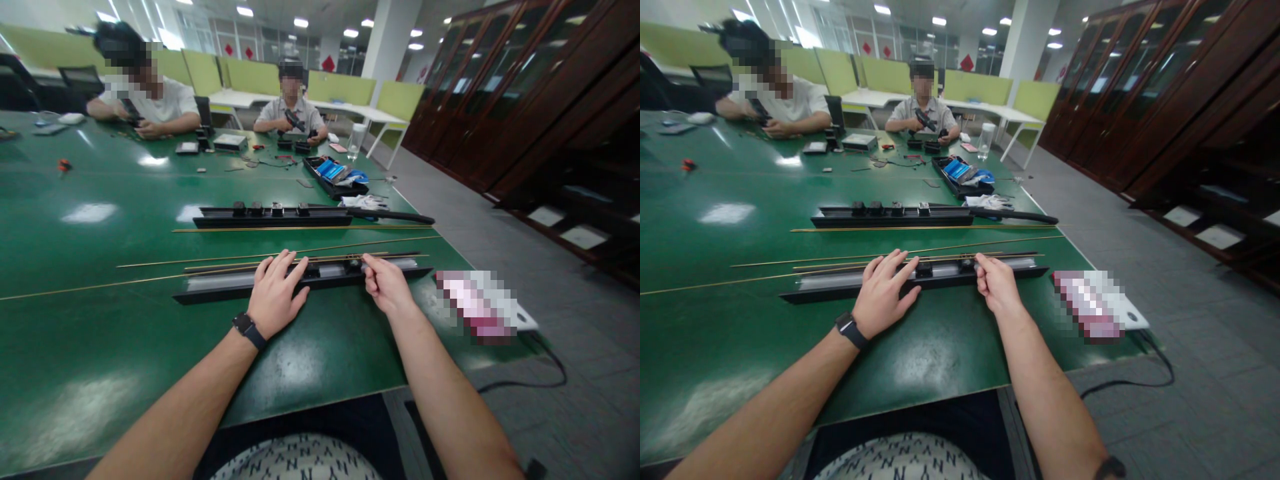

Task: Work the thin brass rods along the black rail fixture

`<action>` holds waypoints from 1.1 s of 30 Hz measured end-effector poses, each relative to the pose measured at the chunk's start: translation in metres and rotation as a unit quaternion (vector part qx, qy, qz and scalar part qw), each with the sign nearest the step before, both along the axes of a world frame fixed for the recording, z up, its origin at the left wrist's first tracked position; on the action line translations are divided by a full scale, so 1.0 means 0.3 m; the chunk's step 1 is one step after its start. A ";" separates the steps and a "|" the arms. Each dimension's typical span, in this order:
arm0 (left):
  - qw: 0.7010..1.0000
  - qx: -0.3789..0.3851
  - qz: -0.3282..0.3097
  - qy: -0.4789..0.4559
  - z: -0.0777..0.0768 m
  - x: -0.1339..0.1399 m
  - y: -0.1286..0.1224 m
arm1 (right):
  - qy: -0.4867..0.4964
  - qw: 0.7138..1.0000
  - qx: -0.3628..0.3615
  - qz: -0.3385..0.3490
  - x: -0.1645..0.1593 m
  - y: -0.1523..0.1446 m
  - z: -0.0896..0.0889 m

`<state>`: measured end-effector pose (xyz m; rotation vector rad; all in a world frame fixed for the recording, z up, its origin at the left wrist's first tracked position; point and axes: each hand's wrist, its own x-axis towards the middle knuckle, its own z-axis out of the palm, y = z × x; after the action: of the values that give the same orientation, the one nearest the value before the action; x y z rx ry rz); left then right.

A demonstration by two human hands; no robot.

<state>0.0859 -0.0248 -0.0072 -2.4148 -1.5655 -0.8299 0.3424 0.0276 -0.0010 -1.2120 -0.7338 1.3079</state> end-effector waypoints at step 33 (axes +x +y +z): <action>1.000 0.004 -0.003 -0.004 0.000 0.002 0.000 | -0.012 1.000 -0.002 0.008 0.001 -0.003 0.002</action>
<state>0.0866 -0.0247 -0.0073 -2.4158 -1.5552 -0.8462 0.3427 0.0266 -0.0004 -1.2299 -0.7602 1.3097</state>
